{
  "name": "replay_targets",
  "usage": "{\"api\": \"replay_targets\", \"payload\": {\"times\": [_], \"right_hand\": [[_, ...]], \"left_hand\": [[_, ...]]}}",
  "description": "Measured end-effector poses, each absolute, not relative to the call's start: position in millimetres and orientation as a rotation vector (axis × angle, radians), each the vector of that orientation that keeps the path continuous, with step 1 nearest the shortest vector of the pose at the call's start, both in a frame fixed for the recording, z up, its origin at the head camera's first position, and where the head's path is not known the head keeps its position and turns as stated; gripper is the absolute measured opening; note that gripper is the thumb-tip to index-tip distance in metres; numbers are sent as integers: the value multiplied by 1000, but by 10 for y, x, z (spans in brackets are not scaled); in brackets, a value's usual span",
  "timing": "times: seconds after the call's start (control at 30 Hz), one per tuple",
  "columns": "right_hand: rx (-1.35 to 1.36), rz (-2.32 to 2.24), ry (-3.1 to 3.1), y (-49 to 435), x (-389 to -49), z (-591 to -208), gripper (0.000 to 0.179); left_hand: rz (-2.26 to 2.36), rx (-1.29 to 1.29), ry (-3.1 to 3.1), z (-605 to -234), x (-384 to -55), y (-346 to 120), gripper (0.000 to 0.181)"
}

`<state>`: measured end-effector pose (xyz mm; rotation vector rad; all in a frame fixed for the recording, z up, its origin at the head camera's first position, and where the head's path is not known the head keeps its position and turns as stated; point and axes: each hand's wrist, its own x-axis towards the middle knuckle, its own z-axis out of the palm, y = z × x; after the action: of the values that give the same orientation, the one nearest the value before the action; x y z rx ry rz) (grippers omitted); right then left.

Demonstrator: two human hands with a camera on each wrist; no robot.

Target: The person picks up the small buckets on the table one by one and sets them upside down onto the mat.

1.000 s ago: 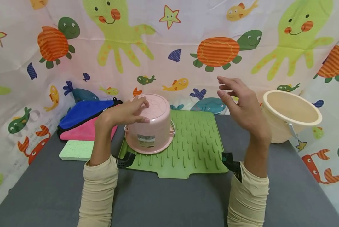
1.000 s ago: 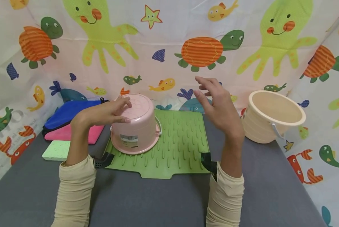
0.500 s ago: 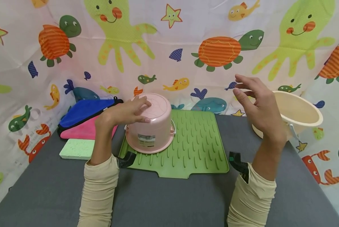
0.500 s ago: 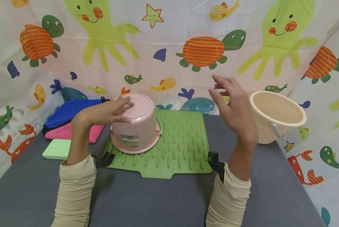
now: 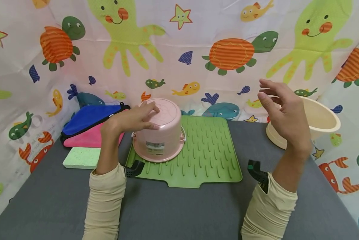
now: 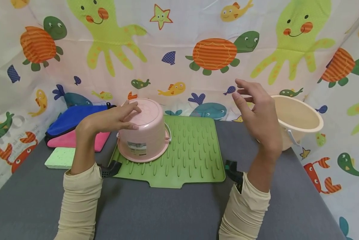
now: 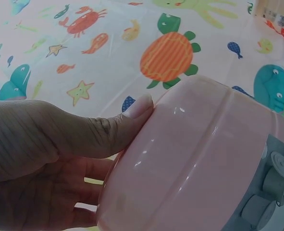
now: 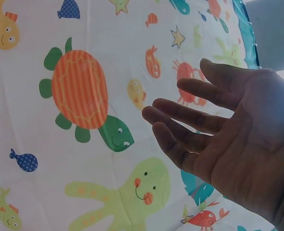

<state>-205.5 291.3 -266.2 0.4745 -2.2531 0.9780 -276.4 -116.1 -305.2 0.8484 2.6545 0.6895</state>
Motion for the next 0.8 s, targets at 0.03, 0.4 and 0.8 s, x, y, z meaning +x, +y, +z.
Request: {"api": "replay_targets", "payload": {"times": [0.03,0.4,0.8], "right_hand": [[468,977,-2250,2929,-2052,-2665,39],[301,929,-2269,3051,-2060,-2678,38],[16,822,-2338,3321,-2096,-2762,43]], "left_hand": [[691,852,2654,-3052,-2765,-1160,57],[712,848,2644,-3043,-2761,-1164,54],[710,848,2636,-3051,-2749,-1154,51]]}}
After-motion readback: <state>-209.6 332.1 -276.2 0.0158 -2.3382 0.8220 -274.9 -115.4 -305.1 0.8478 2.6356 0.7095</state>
